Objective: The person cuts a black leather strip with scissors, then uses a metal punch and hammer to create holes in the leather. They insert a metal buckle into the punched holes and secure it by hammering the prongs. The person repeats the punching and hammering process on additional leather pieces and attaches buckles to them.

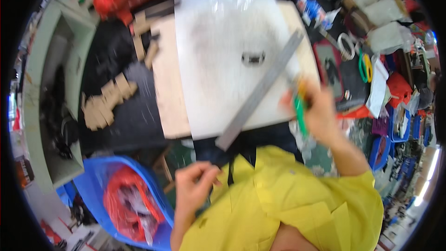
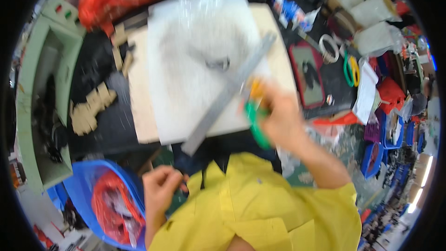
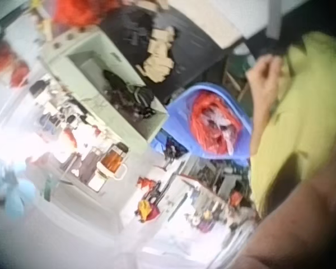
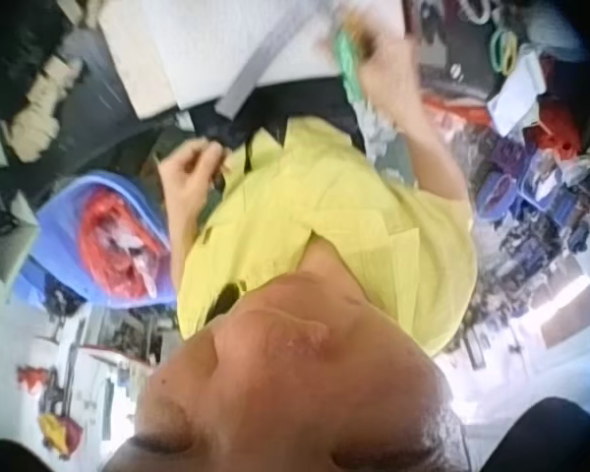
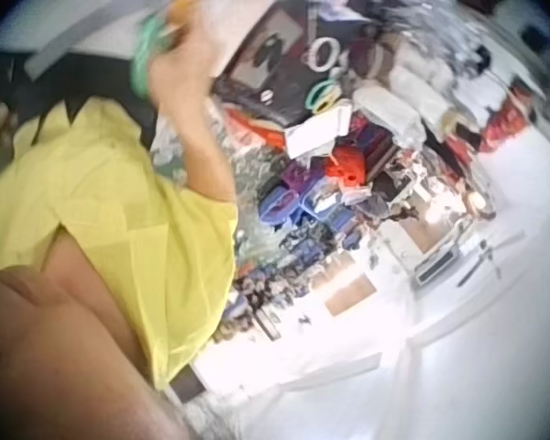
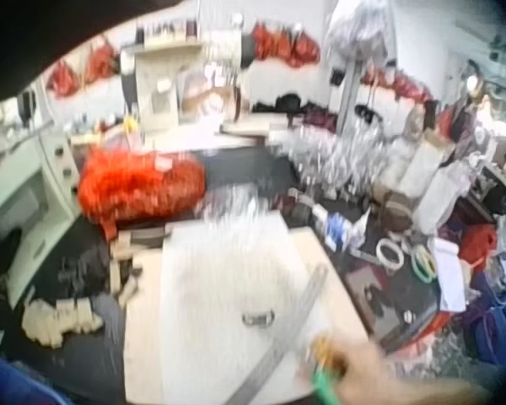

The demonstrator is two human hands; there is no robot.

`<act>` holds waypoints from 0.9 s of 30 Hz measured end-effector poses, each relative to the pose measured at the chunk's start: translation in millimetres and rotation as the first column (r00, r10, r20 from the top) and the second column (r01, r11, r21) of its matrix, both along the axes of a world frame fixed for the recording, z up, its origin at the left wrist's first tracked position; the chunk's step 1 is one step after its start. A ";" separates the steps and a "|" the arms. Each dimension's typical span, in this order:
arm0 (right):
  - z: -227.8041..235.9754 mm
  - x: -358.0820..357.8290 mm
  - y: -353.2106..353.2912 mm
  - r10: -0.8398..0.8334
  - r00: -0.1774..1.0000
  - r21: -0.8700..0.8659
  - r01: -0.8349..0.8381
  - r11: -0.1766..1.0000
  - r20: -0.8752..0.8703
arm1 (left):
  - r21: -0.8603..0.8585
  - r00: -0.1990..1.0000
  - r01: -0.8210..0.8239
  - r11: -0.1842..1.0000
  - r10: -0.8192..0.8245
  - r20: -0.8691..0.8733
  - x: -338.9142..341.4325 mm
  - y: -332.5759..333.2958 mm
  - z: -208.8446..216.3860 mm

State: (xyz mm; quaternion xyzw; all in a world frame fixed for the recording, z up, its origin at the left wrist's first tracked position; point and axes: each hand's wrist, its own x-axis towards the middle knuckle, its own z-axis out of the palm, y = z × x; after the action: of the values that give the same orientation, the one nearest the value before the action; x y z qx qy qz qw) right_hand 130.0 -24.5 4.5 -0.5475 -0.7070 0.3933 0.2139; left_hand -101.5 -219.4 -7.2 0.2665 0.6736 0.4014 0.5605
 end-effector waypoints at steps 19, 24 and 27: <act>7.8 -28.4 -52.9 0.358 0.921 -0.168 -0.382 0.909 -0.157 | 0.090 0.944 0.151 0.984 -0.171 0.283 27.7 22.0 9.2; 15.5 -37.0 -56.9 0.301 0.906 -0.200 -0.367 0.908 -0.296 | 0.066 0.960 0.247 0.967 -0.253 0.122 15.5 14.9 20.8; 19.0 -26.6 -57.6 0.274 0.918 -0.177 -0.332 0.927 -0.285 | 0.097 0.936 0.328 0.940 -0.337 0.105 21.1 35.8 41.1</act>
State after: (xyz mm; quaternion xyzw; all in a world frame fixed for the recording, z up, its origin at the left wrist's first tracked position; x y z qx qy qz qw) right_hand 103.4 -82.1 23.5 -0.3960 -0.7017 0.5653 0.1768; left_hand -80.4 -183.6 33.9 0.3734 0.5679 0.3420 0.6490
